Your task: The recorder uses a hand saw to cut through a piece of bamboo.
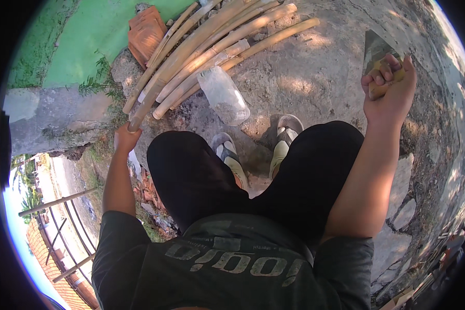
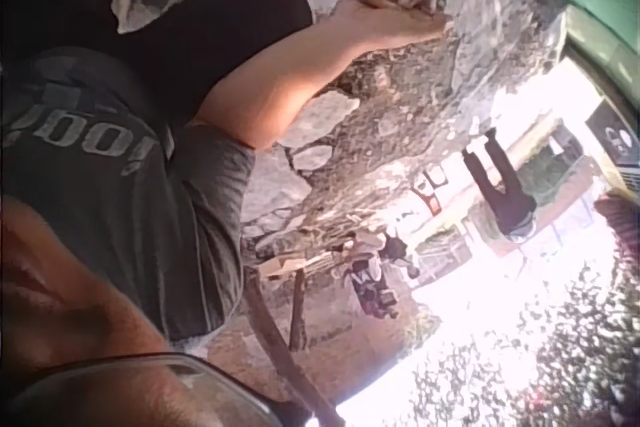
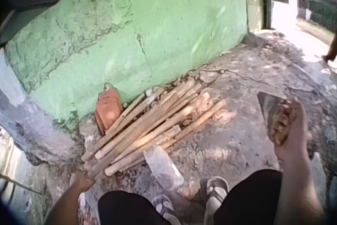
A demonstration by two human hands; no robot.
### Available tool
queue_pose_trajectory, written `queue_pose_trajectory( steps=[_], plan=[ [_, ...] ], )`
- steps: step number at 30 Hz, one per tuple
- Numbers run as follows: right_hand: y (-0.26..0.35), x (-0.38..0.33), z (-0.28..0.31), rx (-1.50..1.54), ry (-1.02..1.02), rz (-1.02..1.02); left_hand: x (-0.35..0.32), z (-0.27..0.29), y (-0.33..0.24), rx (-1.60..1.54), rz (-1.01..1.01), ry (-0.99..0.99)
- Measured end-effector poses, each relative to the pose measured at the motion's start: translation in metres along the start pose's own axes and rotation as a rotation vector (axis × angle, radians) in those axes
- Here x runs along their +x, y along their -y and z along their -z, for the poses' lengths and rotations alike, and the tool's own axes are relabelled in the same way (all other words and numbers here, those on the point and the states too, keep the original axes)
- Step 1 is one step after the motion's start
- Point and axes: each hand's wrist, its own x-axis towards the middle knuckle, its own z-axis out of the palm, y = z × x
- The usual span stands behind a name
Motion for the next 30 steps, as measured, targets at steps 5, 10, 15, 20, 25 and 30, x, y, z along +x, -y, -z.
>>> queue_pose_trajectory(
  steps=[5,10,15,20,25,30],
  plan=[
    [-0.011,0.002,-0.016,-0.077,0.019,-0.045,0.057,-0.019,-0.019,0.009,0.005,0.061],
    [-0.025,0.004,-0.031,-0.121,0.046,-0.094,0.107,-0.045,-0.041,0.035,-0.078,0.137],
    [-0.036,0.004,-0.053,-0.176,0.046,-0.135,0.154,-0.079,-0.048,0.005,-0.079,0.174],
    [-0.043,0.012,-0.050,-0.194,0.082,-0.191,0.191,-0.094,-0.050,-0.046,-0.075,0.136],
    [-0.044,0.017,-0.049,-0.241,0.058,-0.179,0.211,-0.096,-0.055,0.057,-0.043,0.138],
    [-0.047,0.020,-0.046,-0.239,0.078,-0.191,0.226,-0.110,-0.044,0.081,0.074,-0.062]
  ],
)
